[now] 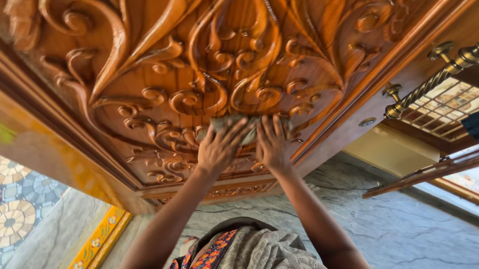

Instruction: The person wipes the surface of a large, ornately carved wooden door using a cloth. They systematically clean the carved panels and flat sections, moving the cloth across the wood grain and into the crevices of the carvings.

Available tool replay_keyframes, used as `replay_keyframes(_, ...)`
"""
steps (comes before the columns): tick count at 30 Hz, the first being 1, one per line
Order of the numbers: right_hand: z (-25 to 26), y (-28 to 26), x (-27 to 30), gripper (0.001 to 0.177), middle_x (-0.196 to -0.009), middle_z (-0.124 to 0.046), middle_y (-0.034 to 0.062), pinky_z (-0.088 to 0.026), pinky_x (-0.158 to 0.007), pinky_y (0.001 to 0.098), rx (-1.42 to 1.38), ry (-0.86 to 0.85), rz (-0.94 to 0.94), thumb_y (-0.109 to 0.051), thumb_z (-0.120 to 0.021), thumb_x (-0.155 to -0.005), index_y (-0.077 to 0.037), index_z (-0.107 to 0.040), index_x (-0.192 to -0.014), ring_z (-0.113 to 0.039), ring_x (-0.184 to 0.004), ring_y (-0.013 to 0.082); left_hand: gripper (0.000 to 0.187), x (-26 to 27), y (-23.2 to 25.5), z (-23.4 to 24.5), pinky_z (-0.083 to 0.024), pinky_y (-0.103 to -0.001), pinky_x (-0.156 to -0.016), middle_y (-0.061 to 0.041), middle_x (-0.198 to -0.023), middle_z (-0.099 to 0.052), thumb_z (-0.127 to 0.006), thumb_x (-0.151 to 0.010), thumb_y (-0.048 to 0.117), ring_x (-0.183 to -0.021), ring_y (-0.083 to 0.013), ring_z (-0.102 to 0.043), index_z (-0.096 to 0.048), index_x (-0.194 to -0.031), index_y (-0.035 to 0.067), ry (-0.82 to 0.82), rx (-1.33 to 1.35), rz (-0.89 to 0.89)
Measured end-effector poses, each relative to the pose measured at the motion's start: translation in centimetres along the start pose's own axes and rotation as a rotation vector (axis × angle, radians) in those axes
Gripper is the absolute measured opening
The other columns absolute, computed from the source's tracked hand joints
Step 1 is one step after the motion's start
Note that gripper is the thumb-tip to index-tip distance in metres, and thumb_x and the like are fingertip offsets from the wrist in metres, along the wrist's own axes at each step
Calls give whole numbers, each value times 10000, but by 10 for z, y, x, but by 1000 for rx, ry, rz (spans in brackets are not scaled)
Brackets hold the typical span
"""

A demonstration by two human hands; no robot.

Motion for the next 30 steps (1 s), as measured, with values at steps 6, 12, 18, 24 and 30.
replay_keyframes(6, -1, -8, 59, 461, -1561, -511, 20, -387, -1199, 537, -38, -65, 14, -29, -684, -910, -147, -671, -1356, -351, -1510, 330, 799, 41, 20, -71, -351, -476, -1193, 113, -1703, -242, -617, -961, 399, -1494, -127, -344, -225, -1650, 302, 195, -71, -32)
replay_keyframes(12, 59, 35, 29, 303, -1325, -651, 42, -554, -991, 406, -188, 212, -112, 45, -765, -875, -109, -734, -1134, -614, -1204, 273, 715, 17, 38, -22, -362, -523, -1134, 129, -1664, -284, -570, -971, 483, -1430, -85, -401, -296, -1614, 331, 386, -39, -73)
replay_keyframes(18, 169, 82, -67, 371, -1198, -590, 76, -548, -901, 377, -143, 378, -148, 140, -658, -793, -136, -782, -1008, -583, -1077, 282, 815, -48, 62, 85, -333, -517, -1194, 167, -1719, -179, -558, -977, 621, -1509, -109, -319, -195, -1672, 400, 555, -150, -67)
replay_keyframes(24, 255, 139, -127, 419, -1103, -636, 40, -551, -843, 264, -338, 131, -336, 142, -674, -870, -181, -814, -1098, -622, -1032, 162, 987, -102, 90, 180, -286, -664, -1153, 166, -1737, -89, -621, -901, 659, -1567, -151, -206, -96, -1688, 376, 495, -74, -53)
replay_keyframes(30, 305, 146, -119, 493, -1449, -449, 111, -630, -996, 296, 44, 743, -197, 166, -615, -998, -87, -665, -1419, -529, -1343, 204, 941, -127, 119, 236, -156, -693, -1173, 141, -1755, -42, -629, -983, 579, -1603, -195, -126, -73, -1711, 363, 726, -125, -101)
Point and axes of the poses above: each hand's wrist, its own x-axis away from the middle knuckle, its own z-axis out of the back of the hand, y = z × x, the point moved 10 cm from there along -x, towards the middle knuckle
